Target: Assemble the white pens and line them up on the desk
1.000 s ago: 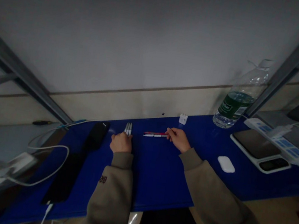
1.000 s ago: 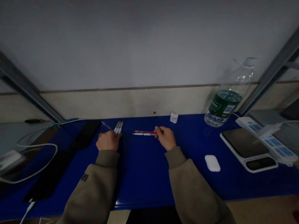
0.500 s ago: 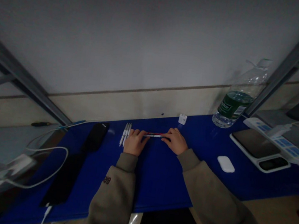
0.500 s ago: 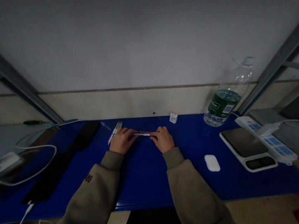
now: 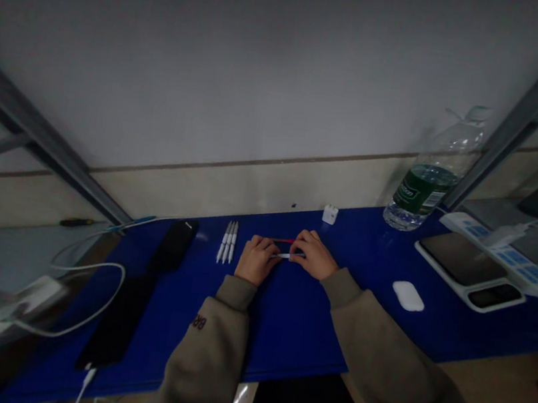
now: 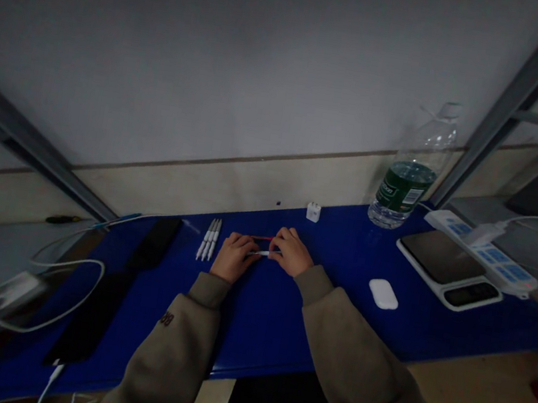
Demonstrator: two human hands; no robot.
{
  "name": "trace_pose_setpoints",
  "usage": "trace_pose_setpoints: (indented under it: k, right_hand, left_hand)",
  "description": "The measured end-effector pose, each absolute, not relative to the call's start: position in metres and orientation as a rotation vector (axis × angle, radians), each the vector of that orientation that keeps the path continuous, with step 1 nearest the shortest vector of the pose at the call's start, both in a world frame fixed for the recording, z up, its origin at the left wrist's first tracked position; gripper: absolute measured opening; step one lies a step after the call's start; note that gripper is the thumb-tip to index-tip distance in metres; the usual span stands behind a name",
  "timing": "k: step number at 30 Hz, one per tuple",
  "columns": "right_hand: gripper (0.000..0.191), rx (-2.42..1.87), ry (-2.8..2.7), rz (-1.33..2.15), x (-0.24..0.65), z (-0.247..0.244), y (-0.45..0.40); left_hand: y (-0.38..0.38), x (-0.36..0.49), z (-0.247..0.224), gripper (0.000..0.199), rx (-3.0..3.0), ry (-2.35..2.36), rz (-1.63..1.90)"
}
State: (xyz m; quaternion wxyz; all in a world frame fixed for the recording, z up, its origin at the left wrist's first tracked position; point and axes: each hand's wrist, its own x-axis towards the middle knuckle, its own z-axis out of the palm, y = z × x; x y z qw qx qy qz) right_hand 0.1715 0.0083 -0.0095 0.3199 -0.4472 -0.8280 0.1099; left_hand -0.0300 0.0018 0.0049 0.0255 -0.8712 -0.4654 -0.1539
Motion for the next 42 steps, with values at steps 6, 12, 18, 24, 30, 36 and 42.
trace_pose_setpoints:
  k: [6, 12, 18, 24, 30, 36, 42]
  right_hand:
    - [0.024, -1.106, -2.179, 0.392, 0.168, -0.009, 0.008]
    - [0.029, -0.991, -2.155, 0.697, 0.162, -0.006, 0.006]
    - [0.024, -0.993, -2.054, 0.769, 0.162, 0.0, 0.003]
    - [0.027, -0.912, -2.148, 0.439, 0.165, 0.0, 0.003]
    - [0.027, -0.831, -2.246, 0.233, 0.161, 0.008, -0.001]
    - [0.024, -0.848, -2.149, 0.319, 0.158, 0.012, -0.004]
    - [0.033, -1.082, -1.845, 0.796, 0.165, 0.008, 0.001]
  left_hand:
    - [-0.004, -0.026, 0.015, 0.027, -2.574, -1.454, -0.485]
    - [-0.002, -0.031, 0.02, 0.03, -2.55, -1.344, -0.409]
    - [-0.001, -0.034, 0.023, 0.031, -2.584, -1.334, -0.352]
    - [0.0, -0.032, 0.022, 0.035, -2.67, -1.37, -0.401]
    - [0.001, -0.042, 0.021, 0.041, -2.855, -1.506, -0.393]
    - [0.003, -0.046, 0.023, 0.044, -2.96, -1.552, -0.489]
    - [0.002, -0.038, 0.015, 0.038, -2.912, -1.635, -0.509]
